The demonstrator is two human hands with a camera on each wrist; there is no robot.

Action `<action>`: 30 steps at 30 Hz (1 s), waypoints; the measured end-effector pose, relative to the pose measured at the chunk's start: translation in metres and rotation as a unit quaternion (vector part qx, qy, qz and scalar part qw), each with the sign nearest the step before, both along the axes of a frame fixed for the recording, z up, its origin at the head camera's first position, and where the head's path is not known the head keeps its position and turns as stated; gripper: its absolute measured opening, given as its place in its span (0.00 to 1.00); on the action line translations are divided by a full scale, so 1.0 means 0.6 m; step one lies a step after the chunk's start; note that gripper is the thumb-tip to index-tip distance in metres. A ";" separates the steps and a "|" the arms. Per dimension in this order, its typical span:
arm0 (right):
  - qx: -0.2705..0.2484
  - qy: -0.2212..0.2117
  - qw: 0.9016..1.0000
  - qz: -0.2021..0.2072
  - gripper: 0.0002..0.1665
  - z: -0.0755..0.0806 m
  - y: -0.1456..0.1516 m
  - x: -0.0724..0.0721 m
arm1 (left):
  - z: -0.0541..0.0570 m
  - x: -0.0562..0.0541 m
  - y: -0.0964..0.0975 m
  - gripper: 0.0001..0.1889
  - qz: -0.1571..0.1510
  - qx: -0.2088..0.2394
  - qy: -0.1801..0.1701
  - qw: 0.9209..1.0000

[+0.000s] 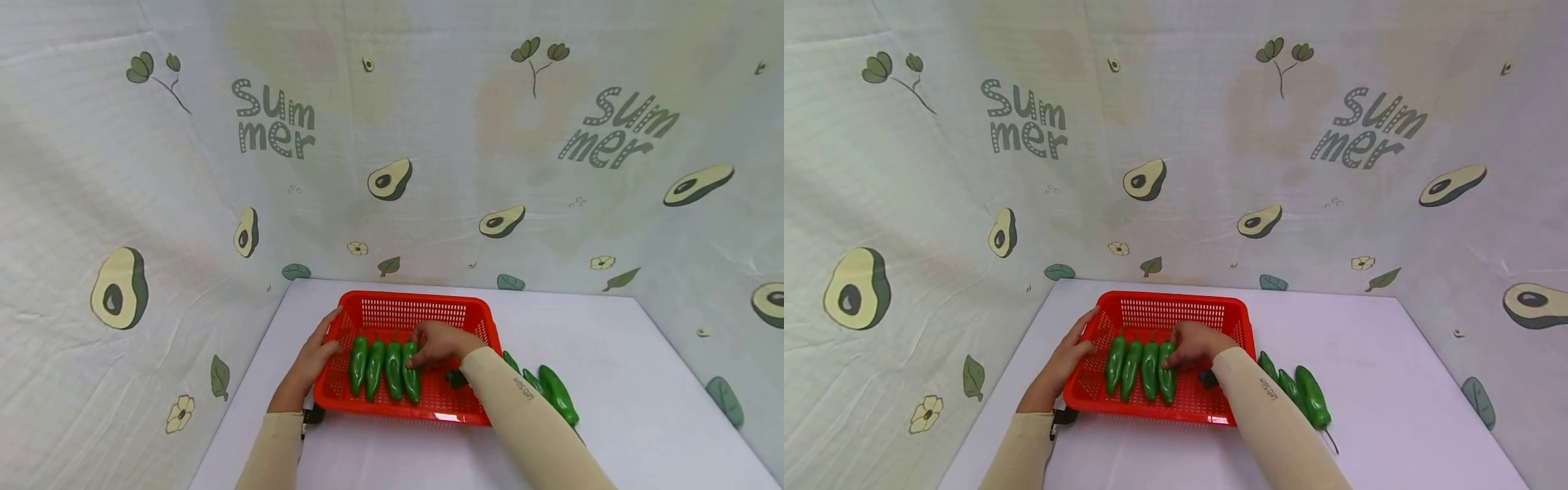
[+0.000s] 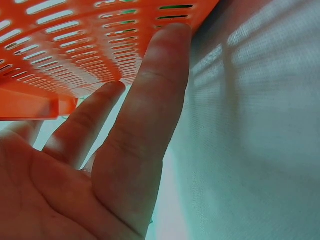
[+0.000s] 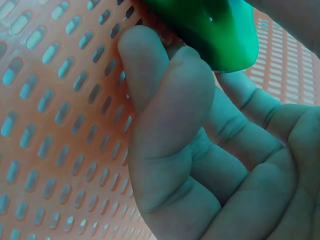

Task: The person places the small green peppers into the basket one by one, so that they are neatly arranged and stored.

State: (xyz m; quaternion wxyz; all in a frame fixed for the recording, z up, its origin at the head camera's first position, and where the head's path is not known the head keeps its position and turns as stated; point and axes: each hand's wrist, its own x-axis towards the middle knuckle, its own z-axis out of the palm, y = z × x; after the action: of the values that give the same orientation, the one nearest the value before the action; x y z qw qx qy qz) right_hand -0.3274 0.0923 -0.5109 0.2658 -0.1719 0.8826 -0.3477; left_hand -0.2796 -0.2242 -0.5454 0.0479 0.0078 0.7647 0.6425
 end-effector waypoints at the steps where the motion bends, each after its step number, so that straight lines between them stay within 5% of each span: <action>1: 0.001 0.001 1.000 -0.001 0.27 0.000 0.000 0.000 | 0.000 -0.001 0.000 0.42 -0.001 0.000 0.001 1.000; 30: 0.005 0.006 1.000 -0.015 0.28 -0.007 0.001 0.001 | -0.002 0.000 -0.002 0.43 -0.003 0.007 0.005 1.000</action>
State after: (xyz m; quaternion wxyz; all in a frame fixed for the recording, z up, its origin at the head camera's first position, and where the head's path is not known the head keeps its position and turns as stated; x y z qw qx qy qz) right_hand -0.3269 0.0928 -0.5150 0.2561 -0.1590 0.8884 -0.3463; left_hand -0.2798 -0.2253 -0.5465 0.0457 0.0140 0.7603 0.6478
